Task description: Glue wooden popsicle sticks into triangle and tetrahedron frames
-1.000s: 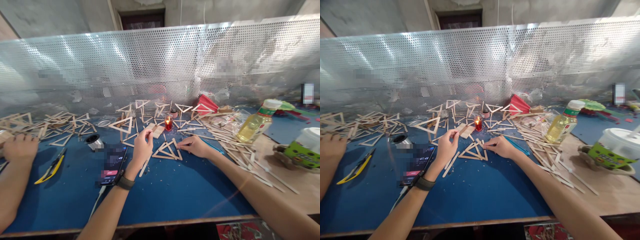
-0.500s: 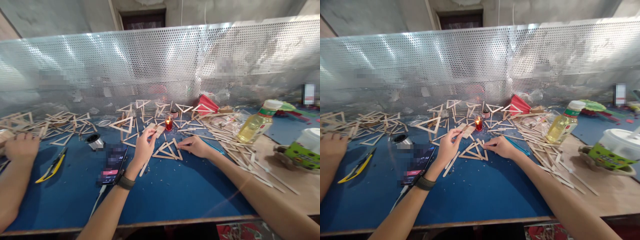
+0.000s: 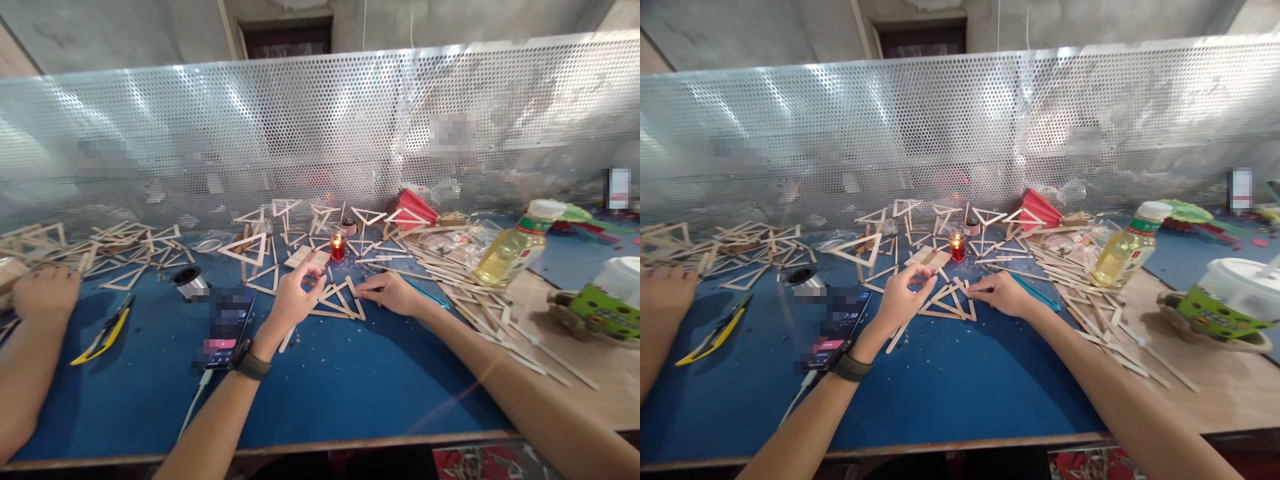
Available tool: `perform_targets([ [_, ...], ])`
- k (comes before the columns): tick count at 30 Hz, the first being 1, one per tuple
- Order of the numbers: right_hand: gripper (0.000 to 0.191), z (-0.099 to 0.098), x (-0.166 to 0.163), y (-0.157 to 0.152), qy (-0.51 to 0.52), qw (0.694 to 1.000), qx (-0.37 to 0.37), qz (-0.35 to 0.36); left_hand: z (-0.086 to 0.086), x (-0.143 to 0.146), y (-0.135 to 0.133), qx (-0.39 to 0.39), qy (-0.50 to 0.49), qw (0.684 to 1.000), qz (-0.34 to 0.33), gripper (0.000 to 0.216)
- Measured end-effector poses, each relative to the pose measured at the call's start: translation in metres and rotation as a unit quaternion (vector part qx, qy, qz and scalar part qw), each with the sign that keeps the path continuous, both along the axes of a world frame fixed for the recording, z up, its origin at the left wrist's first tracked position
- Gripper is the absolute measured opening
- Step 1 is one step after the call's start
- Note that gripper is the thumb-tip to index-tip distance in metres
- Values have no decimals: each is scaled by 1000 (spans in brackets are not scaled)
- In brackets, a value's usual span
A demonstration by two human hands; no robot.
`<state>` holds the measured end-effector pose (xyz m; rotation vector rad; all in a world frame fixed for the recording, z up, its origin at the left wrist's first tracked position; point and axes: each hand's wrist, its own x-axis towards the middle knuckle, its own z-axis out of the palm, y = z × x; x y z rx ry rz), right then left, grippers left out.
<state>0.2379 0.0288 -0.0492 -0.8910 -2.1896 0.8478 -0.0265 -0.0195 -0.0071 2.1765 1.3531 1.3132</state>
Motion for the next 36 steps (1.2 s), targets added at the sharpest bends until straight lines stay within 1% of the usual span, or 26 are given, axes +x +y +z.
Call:
perform_targets([
  [3,38,-1,0,0,1,1000,-1,0,-1,0,1,7,8,1000,5,8],
  [7,38,-1,0,0,0,1000,-8,1,0,-1,0,25,49,998,20,9],
  [11,40,2,-1,-2,-4,1000,-6,-3,2,0,-2,30,70,997,10,10],
  [15,40,4,-1,-2,0,1000,-7,-3,1,0,-1,32,73,997,1,9],
  [21,38,3,-1,-2,-4,1000,-12,-5,0,-1,1,59,52,997,-13,6],
  [24,37,2,0,-2,-3,1000,-13,-2,-1,-1,1,52,57,997,-15,7],
  [27,36,1,0,-1,-2,1000,-14,0,-4,-1,1,40,64,997,1,3],
  [29,37,1,0,-1,-1,1000,-15,-1,-5,-3,1,32,74,997,7,5],
  [36,36,4,-2,-3,0,1000,-16,-9,-4,-4,1,27,116,993,-16,7],
])
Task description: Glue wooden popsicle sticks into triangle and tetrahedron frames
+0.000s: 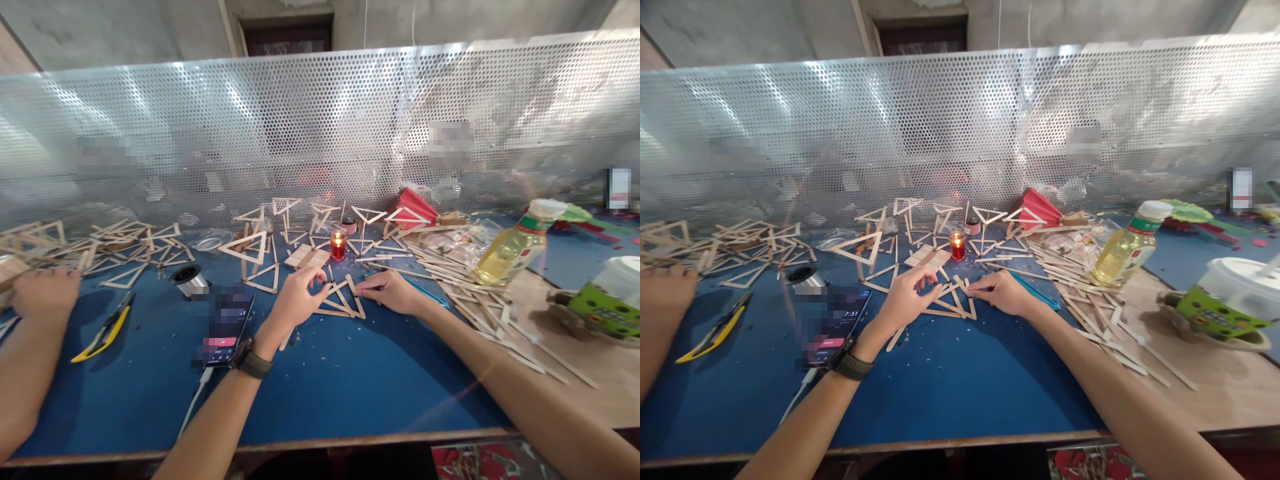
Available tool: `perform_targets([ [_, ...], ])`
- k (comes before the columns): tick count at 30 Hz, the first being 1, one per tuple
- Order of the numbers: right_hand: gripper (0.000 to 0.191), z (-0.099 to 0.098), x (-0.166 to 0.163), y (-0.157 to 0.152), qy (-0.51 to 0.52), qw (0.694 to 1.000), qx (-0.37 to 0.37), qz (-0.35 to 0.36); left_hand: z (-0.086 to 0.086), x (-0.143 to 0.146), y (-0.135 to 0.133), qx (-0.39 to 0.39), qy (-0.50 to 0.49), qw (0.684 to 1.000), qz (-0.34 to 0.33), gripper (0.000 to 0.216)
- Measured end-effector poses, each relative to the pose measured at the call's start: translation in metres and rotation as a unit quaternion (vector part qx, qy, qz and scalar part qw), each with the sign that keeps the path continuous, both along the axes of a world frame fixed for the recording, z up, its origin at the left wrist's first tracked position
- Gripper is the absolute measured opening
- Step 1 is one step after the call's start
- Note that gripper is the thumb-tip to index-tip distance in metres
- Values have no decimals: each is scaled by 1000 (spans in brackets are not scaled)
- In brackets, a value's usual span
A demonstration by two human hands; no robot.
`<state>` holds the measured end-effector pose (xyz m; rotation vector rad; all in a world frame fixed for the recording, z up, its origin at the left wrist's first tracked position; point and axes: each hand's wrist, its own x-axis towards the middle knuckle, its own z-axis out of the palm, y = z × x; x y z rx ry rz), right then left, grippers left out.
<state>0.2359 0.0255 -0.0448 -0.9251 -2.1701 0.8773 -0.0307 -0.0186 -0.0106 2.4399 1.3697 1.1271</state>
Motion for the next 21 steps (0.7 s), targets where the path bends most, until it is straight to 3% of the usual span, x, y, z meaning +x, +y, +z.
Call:
perform_targets([
  [6,33,0,1,0,1,1000,10,5,-3,-1,2,-20,18,999,27,4],
  [14,33,5,-1,-2,-3,1000,5,6,-3,-7,1,-35,79,972,217,24],
  [17,34,5,-1,-2,1,1000,2,4,-1,-4,0,-45,90,974,204,22],
  [21,34,3,-1,-2,4,1000,6,5,-2,1,-2,-70,87,988,111,16],
])
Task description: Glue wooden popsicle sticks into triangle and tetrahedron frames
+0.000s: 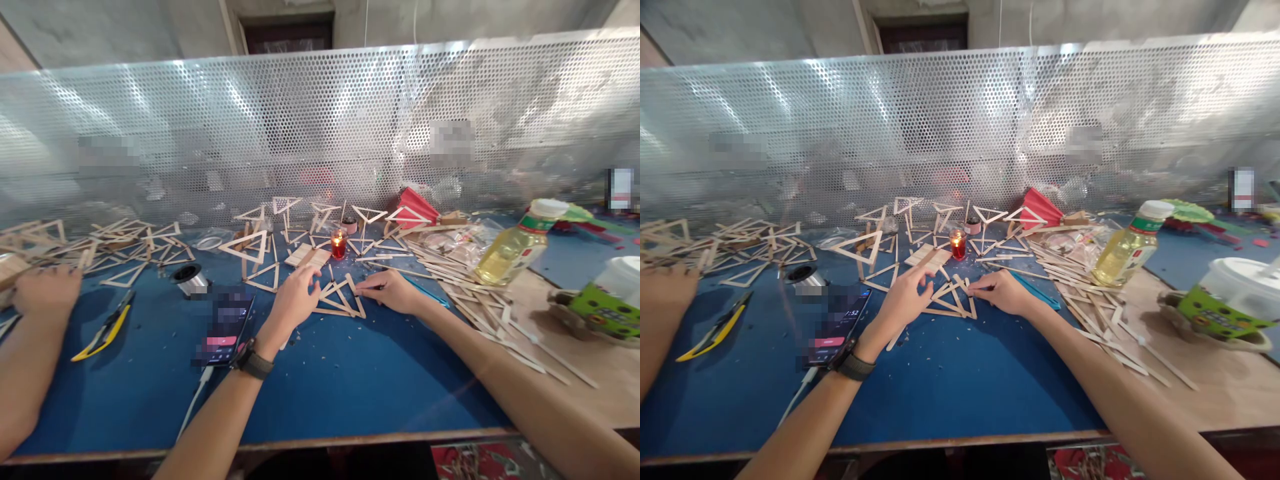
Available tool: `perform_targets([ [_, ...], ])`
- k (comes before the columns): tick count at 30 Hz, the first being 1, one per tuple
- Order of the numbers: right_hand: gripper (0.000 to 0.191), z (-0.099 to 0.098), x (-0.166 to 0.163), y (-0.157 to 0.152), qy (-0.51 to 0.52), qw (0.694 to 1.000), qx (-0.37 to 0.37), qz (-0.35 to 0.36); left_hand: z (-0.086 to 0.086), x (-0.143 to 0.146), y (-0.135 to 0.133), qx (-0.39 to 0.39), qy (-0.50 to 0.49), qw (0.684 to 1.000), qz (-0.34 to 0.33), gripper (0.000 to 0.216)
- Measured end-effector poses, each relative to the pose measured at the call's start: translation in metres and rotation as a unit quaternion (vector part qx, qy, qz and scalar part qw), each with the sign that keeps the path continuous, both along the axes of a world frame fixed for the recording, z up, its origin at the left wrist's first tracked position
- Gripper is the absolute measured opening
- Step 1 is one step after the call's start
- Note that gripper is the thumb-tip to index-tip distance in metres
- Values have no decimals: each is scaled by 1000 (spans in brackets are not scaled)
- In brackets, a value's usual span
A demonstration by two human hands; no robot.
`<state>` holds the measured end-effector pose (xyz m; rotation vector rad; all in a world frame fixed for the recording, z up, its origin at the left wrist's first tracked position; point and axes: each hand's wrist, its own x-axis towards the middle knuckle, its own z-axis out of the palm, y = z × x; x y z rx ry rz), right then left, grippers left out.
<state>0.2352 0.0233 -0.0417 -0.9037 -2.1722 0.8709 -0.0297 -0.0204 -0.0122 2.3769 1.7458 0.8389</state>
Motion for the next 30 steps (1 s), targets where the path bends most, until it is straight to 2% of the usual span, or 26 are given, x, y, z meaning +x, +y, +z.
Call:
perform_targets([
  [3,34,-1,0,0,-1,1000,5,2,-2,2,-2,-38,-4,997,-64,12],
  [7,35,-1,0,0,-5,1000,3,-3,-5,2,-3,-74,5,992,-99,20],
  [13,33,2,1,-1,-4,1000,-5,3,-6,-1,-2,-103,14,990,-96,28],
  [17,33,3,1,-1,-8,1000,-11,-5,-5,-1,-2,-95,13,992,-82,25],
  [21,32,4,0,-2,-25,999,-16,-20,-3,0,-2,-129,-4,988,-80,21],
  [25,33,2,0,0,-35,999,18,-22,-3,1,-2,-153,-11,985,-75,23],
  [30,34,-2,4,6,-18,998,67,-2,-3,2,-4,-136,-7,988,-78,25],
])
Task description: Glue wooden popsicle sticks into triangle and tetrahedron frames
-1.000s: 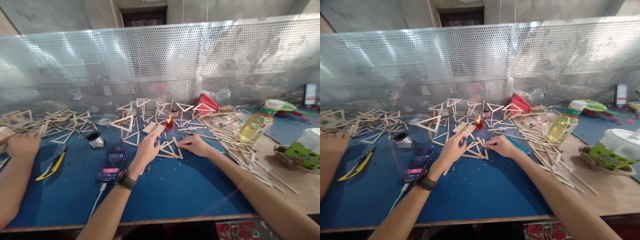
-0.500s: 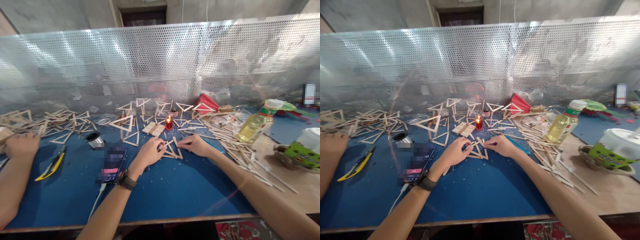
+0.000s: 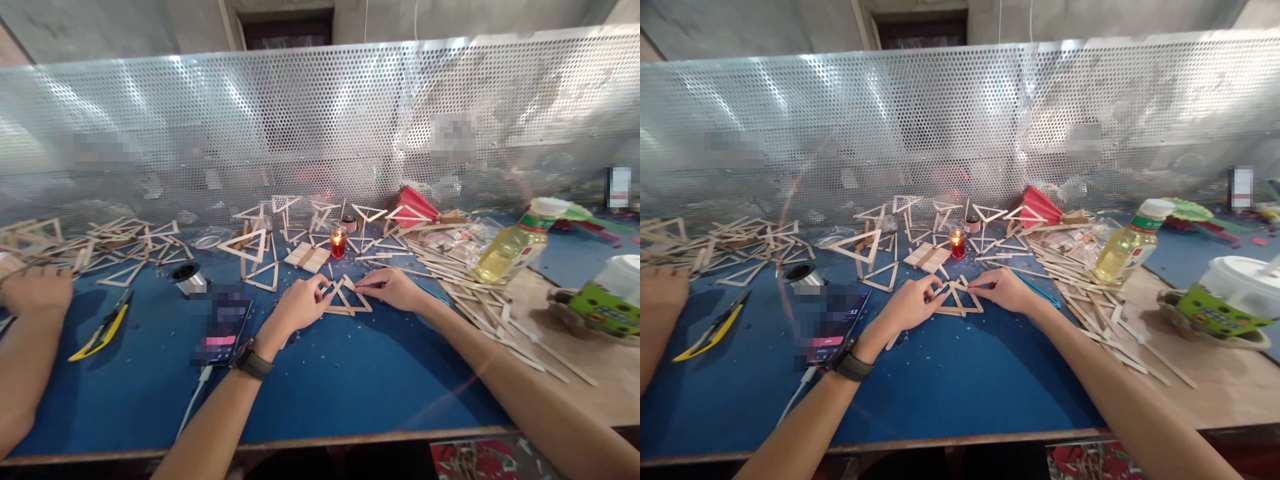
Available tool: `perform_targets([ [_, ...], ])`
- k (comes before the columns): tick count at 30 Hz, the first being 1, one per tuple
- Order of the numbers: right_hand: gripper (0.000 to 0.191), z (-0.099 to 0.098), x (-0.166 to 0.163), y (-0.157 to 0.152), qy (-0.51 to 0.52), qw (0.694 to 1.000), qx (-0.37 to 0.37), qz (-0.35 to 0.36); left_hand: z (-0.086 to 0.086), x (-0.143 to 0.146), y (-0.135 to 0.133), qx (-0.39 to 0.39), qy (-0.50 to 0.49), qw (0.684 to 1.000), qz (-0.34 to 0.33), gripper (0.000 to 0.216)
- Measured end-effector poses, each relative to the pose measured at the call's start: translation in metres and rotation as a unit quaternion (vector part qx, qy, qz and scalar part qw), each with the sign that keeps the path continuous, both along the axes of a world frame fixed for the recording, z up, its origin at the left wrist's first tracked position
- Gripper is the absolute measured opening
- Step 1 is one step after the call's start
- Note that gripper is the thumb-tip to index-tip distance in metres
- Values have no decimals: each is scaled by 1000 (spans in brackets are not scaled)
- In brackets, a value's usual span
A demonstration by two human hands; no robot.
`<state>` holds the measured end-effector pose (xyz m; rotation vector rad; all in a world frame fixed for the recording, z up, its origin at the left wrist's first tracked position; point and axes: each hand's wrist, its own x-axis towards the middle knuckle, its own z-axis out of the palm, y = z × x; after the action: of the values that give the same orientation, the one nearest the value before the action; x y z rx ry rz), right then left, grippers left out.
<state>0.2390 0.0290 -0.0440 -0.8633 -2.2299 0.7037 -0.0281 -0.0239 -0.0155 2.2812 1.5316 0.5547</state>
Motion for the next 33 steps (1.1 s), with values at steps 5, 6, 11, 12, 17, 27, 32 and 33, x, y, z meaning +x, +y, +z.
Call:
perform_targets([
  [5,31,3,3,0,16,1000,19,-9,-1,2,-1,8,7,1000,9,26],
  [6,31,4,3,0,15,999,24,-14,-1,3,-2,9,8,1000,8,26],
  [11,28,9,8,0,6,994,90,-55,2,9,-5,18,27,999,8,32],
  [12,28,11,10,0,2,994,95,-62,2,10,-5,24,29,999,6,34],
  [17,28,18,17,0,-7,993,94,-70,3,14,-7,52,31,998,-16,33],
  [27,31,3,16,11,56,988,25,-142,3,10,-7,58,40,997,-24,32],
  [32,30,6,20,12,62,981,27,-184,3,10,-7,62,40,995,-62,30],
  [33,29,6,21,12,61,981,32,-183,2,10,-7,61,46,995,-69,30],
])
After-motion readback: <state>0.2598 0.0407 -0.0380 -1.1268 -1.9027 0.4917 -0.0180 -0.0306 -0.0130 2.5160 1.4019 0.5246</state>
